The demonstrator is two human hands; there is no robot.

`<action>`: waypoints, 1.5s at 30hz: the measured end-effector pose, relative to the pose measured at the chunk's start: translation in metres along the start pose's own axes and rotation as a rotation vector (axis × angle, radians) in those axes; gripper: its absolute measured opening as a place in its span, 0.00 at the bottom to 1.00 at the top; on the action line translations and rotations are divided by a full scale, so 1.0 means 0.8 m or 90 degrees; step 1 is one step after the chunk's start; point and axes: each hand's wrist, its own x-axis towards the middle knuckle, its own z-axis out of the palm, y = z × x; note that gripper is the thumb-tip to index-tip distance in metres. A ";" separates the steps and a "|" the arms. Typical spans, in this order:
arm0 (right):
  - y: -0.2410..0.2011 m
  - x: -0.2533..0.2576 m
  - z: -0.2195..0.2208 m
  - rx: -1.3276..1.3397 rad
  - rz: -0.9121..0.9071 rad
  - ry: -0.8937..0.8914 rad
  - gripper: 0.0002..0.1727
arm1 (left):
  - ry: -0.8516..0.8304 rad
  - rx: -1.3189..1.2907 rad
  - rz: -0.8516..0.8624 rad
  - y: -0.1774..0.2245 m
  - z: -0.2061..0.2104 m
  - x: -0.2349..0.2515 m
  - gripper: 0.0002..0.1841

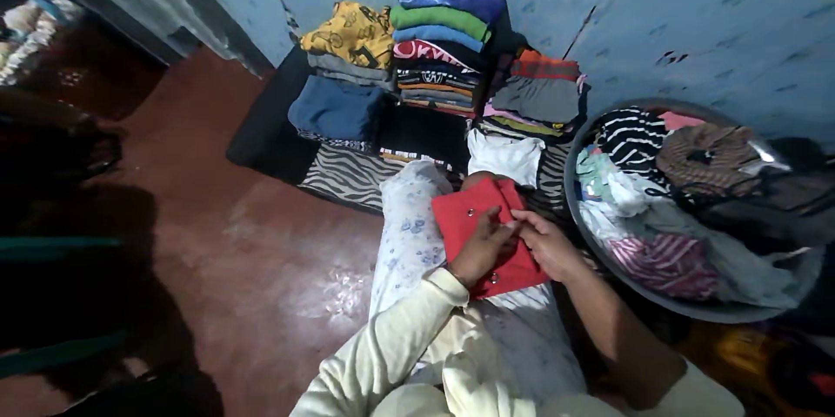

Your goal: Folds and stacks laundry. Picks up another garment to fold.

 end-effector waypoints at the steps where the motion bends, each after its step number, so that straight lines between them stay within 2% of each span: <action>1: -0.001 0.001 0.003 -0.021 -0.006 -0.007 0.26 | -0.005 -0.002 0.018 0.007 -0.008 -0.009 0.30; 3: -0.006 0.004 0.013 -0.042 -0.018 -0.021 0.28 | 0.009 0.044 0.087 0.016 -0.034 -0.028 0.27; 7: -0.030 -0.005 0.020 -0.017 -0.063 -0.035 0.26 | 0.115 0.177 0.180 0.012 -0.108 -0.059 0.24; 10: -0.027 -0.008 -0.004 -0.026 -0.081 -0.004 0.26 | 0.139 0.325 0.184 -0.005 -0.151 -0.076 0.30; 13: 0.008 0.007 -0.023 -0.087 0.000 -0.002 0.28 | 0.061 0.613 0.227 -0.025 -0.155 -0.071 0.43; 15: 0.011 0.008 -0.026 -0.093 0.017 0.002 0.28 | 0.003 0.771 0.334 -0.043 -0.140 -0.055 0.43; 19: 0.010 0.005 -0.032 -0.072 0.028 0.008 0.29 | -0.157 0.875 0.504 -0.056 -0.113 -0.027 0.50; 21: 0.017 0.009 -0.037 -0.058 0.042 0.015 0.30 | -0.232 0.883 0.552 -0.054 -0.114 -0.012 0.49; 23: 0.025 0.013 -0.042 -0.066 0.062 0.034 0.31 | -0.304 0.883 0.544 -0.046 -0.115 -0.003 0.47; 26: 0.027 0.016 -0.051 -0.106 0.080 0.038 0.31 | -0.405 0.879 0.412 -0.011 -0.105 0.004 0.44; 28: 0.025 0.015 -0.061 -0.067 0.070 0.024 0.28 | -0.415 0.843 0.314 0.023 -0.092 0.009 0.35; 31: 0.023 0.011 -0.075 0.093 0.048 0.076 0.23 | -0.328 0.746 0.144 0.089 -0.063 0.023 0.18; 34: 0.015 0.010 -0.084 0.290 0.061 0.172 0.22 | -0.209 0.550 -0.027 0.155 -0.047 0.056 0.19; 37: 0.000 -0.005 -0.087 0.342 0.048 0.197 0.28 | -0.061 0.254 -0.047 0.182 -0.041 0.074 0.24; 40: -0.014 -0.028 -0.082 0.319 0.011 0.160 0.36 | -0.009 -0.048 -0.012 0.173 -0.026 0.059 0.27; 43: -0.016 -0.043 -0.074 0.309 -0.024 0.107 0.43 | 0.023 -0.235 0.057 0.117 -0.004 0.027 0.29; 45: -0.004 -0.045 -0.073 0.310 0.000 0.071 0.45 | 0.057 -0.365 0.072 0.065 0.009 0.012 0.29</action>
